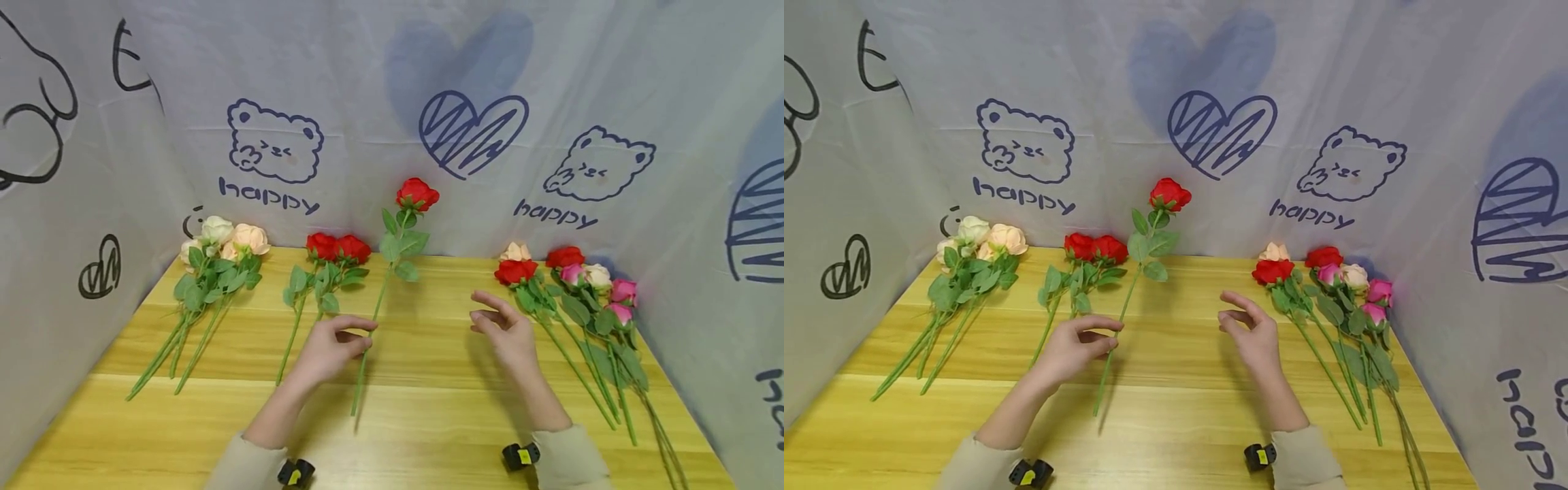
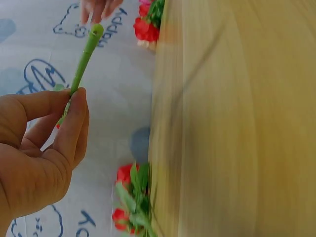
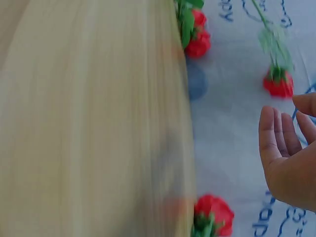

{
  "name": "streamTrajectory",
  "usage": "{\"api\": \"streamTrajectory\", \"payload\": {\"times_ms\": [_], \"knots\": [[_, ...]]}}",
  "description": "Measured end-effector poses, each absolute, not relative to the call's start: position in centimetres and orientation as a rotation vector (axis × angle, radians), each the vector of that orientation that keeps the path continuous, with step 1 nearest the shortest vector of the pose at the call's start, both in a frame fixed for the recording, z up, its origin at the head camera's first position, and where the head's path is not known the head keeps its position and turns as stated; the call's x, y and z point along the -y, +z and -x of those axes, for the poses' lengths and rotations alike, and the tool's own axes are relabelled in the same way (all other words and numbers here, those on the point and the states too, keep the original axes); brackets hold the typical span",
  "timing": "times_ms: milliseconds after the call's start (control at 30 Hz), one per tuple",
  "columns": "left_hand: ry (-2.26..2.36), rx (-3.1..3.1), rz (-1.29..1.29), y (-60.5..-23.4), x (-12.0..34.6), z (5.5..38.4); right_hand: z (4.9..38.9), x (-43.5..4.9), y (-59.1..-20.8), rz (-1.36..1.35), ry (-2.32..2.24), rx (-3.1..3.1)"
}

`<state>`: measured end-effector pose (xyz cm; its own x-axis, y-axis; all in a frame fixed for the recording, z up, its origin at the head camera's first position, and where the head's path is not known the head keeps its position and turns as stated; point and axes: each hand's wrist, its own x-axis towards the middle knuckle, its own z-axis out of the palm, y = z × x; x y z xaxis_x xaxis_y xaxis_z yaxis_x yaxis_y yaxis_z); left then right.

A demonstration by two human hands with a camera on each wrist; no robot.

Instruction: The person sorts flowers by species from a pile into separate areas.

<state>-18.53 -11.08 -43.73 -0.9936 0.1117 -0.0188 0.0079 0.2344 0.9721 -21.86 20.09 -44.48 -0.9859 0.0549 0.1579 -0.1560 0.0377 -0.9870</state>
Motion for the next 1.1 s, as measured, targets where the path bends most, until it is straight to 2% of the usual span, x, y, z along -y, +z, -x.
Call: {"api": "streamTrajectory", "payload": {"times_ms": [567, 833, 1100], "knots": [[1.72, -2.544, 0.007, -44.0, 19.2, 17.0, 20.5, -31.9, -45.4, 0.167, 1.604, 2.604], [1.684, -2.493, 0.073, -45.2, 22.3, 16.9, 20.7, -34.7, -45.7, 0.215, 1.487, 2.829], [1.714, -2.352, 0.086, -46.3, 24.0, 17.5, 21.0, -35.4, -46.3, 0.138, 1.371, 2.935]]}}
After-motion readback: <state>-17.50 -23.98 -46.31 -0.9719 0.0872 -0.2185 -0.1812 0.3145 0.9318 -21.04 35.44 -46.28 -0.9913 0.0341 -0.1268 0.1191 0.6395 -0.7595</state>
